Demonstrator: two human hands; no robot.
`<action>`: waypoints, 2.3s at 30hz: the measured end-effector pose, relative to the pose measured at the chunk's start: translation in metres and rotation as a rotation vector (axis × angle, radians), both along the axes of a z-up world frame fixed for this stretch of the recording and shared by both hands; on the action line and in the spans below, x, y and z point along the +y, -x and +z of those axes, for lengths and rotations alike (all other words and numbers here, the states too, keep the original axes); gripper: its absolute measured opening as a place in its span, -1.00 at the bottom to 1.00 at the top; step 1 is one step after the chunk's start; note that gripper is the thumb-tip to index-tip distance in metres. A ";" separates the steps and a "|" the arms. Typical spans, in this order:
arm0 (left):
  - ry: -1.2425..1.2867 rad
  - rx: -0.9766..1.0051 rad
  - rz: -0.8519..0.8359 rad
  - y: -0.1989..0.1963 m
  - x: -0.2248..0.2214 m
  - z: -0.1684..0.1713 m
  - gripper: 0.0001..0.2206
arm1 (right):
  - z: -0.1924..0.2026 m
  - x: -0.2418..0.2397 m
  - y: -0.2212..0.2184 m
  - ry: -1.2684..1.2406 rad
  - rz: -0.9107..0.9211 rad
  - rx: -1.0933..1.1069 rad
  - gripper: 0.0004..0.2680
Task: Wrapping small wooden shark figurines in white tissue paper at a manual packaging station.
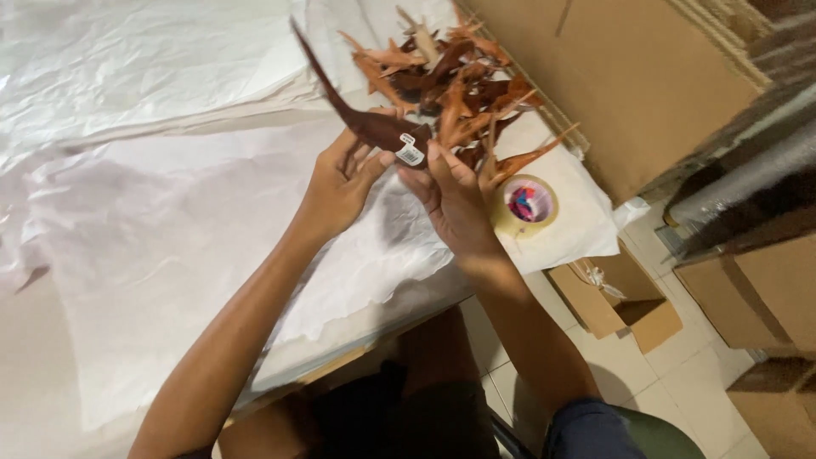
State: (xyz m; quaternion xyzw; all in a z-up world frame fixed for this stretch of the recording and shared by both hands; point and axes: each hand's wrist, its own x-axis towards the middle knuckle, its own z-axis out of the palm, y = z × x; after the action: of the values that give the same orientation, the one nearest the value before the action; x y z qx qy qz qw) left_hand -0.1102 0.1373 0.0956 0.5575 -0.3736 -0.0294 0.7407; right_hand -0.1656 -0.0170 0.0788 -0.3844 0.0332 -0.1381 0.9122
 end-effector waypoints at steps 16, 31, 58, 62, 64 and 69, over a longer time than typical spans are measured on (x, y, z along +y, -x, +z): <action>-1.103 -0.684 0.701 0.055 0.167 -0.027 -0.60 | -0.033 0.040 0.003 0.827 0.348 -0.124 -0.51; -0.952 -0.162 0.542 0.058 0.219 -0.039 -0.55 | -0.039 0.077 -0.018 1.282 0.345 -0.307 -0.86; -0.667 -0.058 0.610 0.054 0.247 -0.069 -0.58 | -0.051 0.063 -0.018 1.329 0.281 -0.378 -0.84; -0.653 -0.047 0.637 0.048 0.249 -0.076 -0.59 | -0.055 0.060 -0.021 1.314 0.290 -0.366 -0.81; -0.656 -0.050 0.654 0.047 0.247 -0.078 -0.60 | -0.056 0.059 -0.021 1.303 0.295 -0.357 -0.81; -0.639 -0.044 0.670 0.046 0.245 -0.076 -0.61 | -0.060 0.057 -0.022 1.284 0.292 -0.339 -0.81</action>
State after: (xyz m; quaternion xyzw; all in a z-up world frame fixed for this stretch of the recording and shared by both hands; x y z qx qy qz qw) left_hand -0.1562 0.3821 0.0194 0.8483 -0.1608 0.1099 0.4924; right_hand -0.1433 0.0396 0.0187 -0.8232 -0.2509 -0.0643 0.5052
